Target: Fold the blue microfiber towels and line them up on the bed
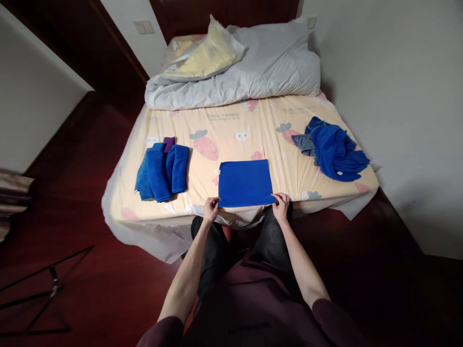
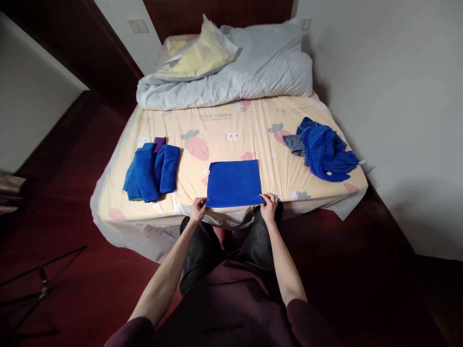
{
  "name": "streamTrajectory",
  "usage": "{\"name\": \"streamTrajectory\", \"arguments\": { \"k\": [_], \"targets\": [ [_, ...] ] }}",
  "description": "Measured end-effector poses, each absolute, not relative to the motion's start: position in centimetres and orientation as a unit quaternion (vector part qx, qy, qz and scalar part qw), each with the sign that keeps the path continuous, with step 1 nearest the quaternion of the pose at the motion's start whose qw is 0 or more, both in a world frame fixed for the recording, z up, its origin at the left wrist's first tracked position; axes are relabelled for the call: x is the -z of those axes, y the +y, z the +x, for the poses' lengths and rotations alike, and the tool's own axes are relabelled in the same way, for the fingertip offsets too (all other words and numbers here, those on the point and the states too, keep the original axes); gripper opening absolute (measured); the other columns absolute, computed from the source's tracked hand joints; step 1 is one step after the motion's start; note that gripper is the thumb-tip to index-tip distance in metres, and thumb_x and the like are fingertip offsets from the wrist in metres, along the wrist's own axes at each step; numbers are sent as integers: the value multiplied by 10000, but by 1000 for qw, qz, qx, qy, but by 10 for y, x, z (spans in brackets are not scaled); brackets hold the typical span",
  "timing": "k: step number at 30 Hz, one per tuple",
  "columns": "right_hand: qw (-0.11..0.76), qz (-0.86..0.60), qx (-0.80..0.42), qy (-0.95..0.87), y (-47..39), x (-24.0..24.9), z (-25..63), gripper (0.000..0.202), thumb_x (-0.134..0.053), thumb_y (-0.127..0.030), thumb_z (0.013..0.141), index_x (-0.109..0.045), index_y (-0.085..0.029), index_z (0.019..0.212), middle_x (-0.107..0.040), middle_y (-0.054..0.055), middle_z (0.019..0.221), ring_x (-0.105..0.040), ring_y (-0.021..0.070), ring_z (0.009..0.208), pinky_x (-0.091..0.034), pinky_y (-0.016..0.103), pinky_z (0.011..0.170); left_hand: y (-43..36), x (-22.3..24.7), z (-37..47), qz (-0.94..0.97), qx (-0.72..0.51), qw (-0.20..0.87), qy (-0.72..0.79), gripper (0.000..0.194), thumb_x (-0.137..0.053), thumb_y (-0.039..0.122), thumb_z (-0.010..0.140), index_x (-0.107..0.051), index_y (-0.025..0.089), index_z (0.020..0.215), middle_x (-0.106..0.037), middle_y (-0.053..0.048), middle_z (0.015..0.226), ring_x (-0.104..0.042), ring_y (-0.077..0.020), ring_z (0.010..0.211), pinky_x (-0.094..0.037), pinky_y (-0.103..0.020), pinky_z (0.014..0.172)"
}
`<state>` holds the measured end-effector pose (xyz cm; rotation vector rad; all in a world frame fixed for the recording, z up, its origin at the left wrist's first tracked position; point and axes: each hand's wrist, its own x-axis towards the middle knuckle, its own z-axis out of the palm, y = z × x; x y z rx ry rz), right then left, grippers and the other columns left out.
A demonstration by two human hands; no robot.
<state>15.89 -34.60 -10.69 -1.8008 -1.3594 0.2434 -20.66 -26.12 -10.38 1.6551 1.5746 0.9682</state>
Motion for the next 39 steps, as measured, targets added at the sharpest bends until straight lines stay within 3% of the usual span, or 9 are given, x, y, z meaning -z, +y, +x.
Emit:
{"name": "streamTrajectory", "arguments": {
  "k": [16, 25, 39],
  "targets": [
    [426, -732, -80, -525, -343, 112, 158, 267, -507, -241, 935, -730, -211, 1078, -691, 127, 1184, -573, 302, 1118, -443, 456, 966, -265, 102, -204, 592, -375, 358, 617, 324, -573, 483, 903, -668, 200, 1030, -697, -86, 941, -635, -235, 835, -524, -394, 832],
    [410, -746, -71, -520, -341, 119, 158, 275, -496, -380, 997, -715, -214, 998, -686, 131, 1194, -560, 305, 1125, -436, 456, 972, -267, 93, -202, 579, -368, 368, 628, 432, -520, 627, 925, -640, 213, 946, -716, -93, 945, -656, -248, 901, -518, -381, 849],
    [410, -747, -45, -522, -341, 120, 156, 284, -519, -393, 1024, -684, -222, 869, -685, 106, 1075, -558, 276, 1052, -428, 429, 928, -268, 86, -204, 560, -367, 375, 641, 402, -507, 596, 938, -568, 243, 755, -665, -30, 763, -619, -207, 766, -502, -338, 772]
  ]
}}
